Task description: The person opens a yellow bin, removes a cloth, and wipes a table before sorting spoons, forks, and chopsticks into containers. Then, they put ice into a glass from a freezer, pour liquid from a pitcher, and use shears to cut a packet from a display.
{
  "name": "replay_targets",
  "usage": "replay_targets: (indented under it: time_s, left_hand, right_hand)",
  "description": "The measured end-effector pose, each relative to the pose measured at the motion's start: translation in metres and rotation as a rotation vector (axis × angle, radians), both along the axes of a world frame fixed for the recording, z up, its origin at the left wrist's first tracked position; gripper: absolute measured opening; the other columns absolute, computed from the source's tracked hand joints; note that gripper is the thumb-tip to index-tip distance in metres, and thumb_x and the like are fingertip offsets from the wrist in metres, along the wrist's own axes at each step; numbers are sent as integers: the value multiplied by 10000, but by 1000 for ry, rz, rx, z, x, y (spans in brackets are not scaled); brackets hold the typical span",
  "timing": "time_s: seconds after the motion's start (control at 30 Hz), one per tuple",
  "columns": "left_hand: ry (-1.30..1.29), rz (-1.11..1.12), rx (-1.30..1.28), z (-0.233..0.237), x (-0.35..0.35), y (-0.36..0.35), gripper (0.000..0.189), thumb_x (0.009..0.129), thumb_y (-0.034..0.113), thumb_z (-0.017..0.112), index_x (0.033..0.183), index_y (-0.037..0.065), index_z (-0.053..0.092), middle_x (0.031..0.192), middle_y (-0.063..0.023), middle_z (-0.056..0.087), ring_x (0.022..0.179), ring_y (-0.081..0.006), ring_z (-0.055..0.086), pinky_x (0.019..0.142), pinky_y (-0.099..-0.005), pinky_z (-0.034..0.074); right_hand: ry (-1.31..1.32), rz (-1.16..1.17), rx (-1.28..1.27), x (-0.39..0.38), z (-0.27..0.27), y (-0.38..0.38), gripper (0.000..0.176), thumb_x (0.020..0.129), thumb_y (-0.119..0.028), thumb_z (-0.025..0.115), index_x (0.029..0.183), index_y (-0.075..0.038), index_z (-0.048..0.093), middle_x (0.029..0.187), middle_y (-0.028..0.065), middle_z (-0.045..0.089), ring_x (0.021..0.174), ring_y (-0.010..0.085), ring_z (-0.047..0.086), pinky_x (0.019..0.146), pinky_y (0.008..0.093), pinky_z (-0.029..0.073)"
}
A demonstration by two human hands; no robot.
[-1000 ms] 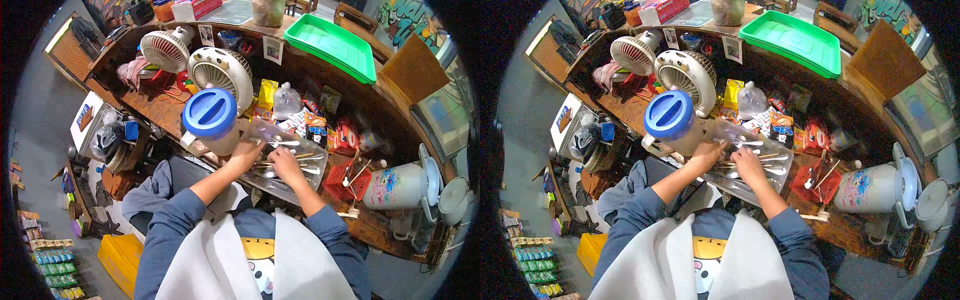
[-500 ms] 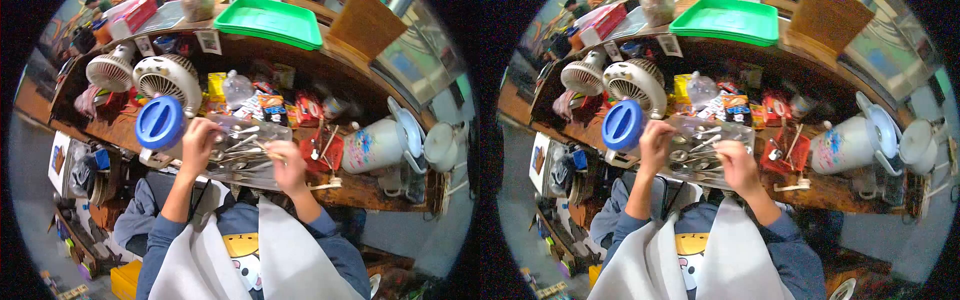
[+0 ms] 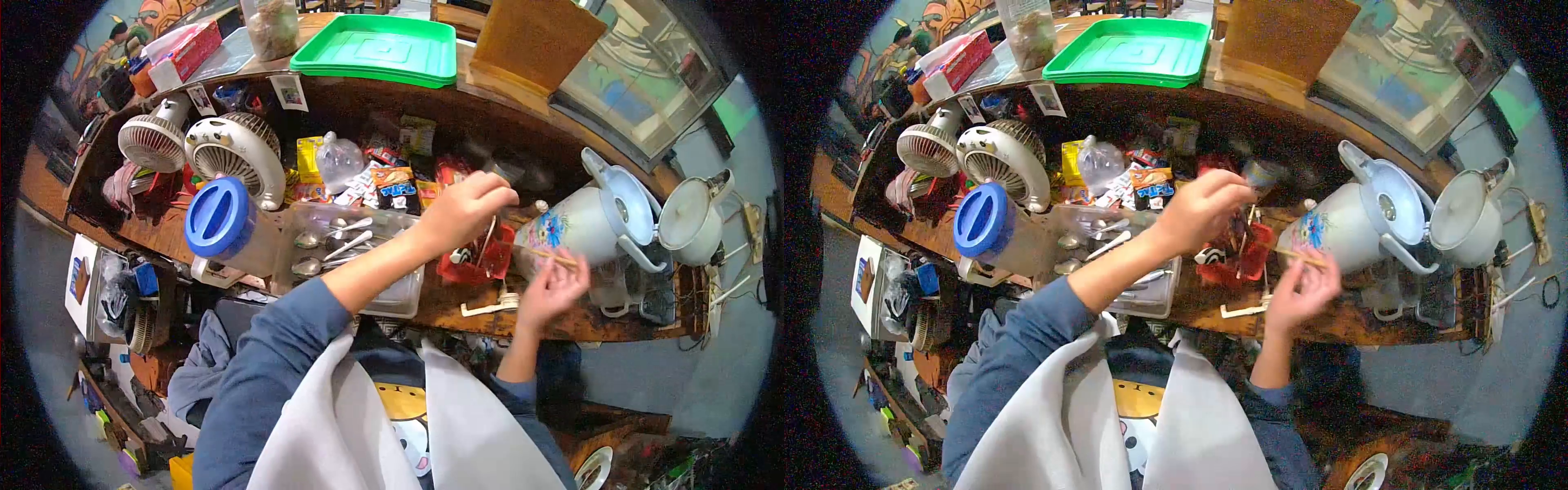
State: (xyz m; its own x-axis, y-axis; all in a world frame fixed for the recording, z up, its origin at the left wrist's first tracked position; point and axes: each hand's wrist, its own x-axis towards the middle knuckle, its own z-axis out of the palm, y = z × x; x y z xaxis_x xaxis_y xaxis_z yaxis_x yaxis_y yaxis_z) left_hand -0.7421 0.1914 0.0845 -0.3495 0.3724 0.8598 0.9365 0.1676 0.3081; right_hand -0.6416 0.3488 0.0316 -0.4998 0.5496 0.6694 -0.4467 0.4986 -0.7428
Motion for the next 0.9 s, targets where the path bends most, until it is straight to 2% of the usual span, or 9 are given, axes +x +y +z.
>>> replay_targets:
  time_s: [0.07,0.13,0.3,0.47,0.53,0.6,0.73,0.8,0.9]
  left_hand:
    - [-75,3,-163,-21,-6,18,167,702,20,554,866,44,544,828,-108,530,756,-302,547,631,-361,468]
    - [-176,-13,-325,-38,-9,28,165,715,69,581,874,43,544,844,-122,522,770,-317,543,645,-369,466]
    - [-365,-160,-232,-31,-6,16,226,768,192,618,911,32,550,920,-130,533,890,-302,534,759,-367,442]
    - [-364,213,17,-17,23,-75,158,769,109,601,898,28,559,955,-115,568,966,-265,533,831,-340,422]
    - [-579,395,-38,-40,36,-125,194,752,87,601,929,30,547,976,-122,554,964,-293,532,835,-350,421]
    - [-603,618,-341,-62,43,-167,263,730,83,611,976,39,530,1004,-137,534,945,-332,531,818,-377,432]
    - [-784,608,-673,-105,48,-219,351,674,93,643,1004,48,534,974,-151,530,902,-350,540,750,-421,455]
    - [-772,650,-969,-126,46,-233,345,641,123,671,959,51,558,926,-152,549,867,-352,555,729,-419,462]
    - [-618,651,-988,-129,58,-230,259,655,126,634,896,54,574,868,-134,580,786,-321,584,664,-396,477]
  right_hand:
    - [-168,83,111,-6,-7,1,365,777,91,498,1129,22,427,1093,161,511,934,244,558,792,344,485]
    - [-230,-36,641,-15,-16,7,237,742,43,538,975,13,565,1148,151,493,1027,326,498,903,391,392]
    - [-385,2,568,-11,-17,0,248,742,12,551,988,-5,577,1221,189,421,1135,343,418,959,404,324]
    - [109,-77,427,25,4,-39,149,740,81,523,867,8,554,1031,174,482,985,292,471,860,373,401]
    - [136,102,531,34,3,-57,128,706,18,566,819,-40,557,943,148,494,910,259,473,799,374,399]
    - [72,310,618,24,2,-92,190,660,12,584,813,-96,616,957,107,530,880,253,495,782,341,399]
    - [-241,939,693,-29,-26,-158,198,666,-1,581,851,-70,598,975,80,556,888,274,543,773,374,442]
    - [-337,987,897,-48,-54,-180,173,664,-29,585,833,-64,589,956,82,560,888,270,548,735,381,441]
    - [-431,857,1261,-61,-68,-197,138,695,-69,550,828,-69,588,893,89,574,863,263,562,693,397,440]
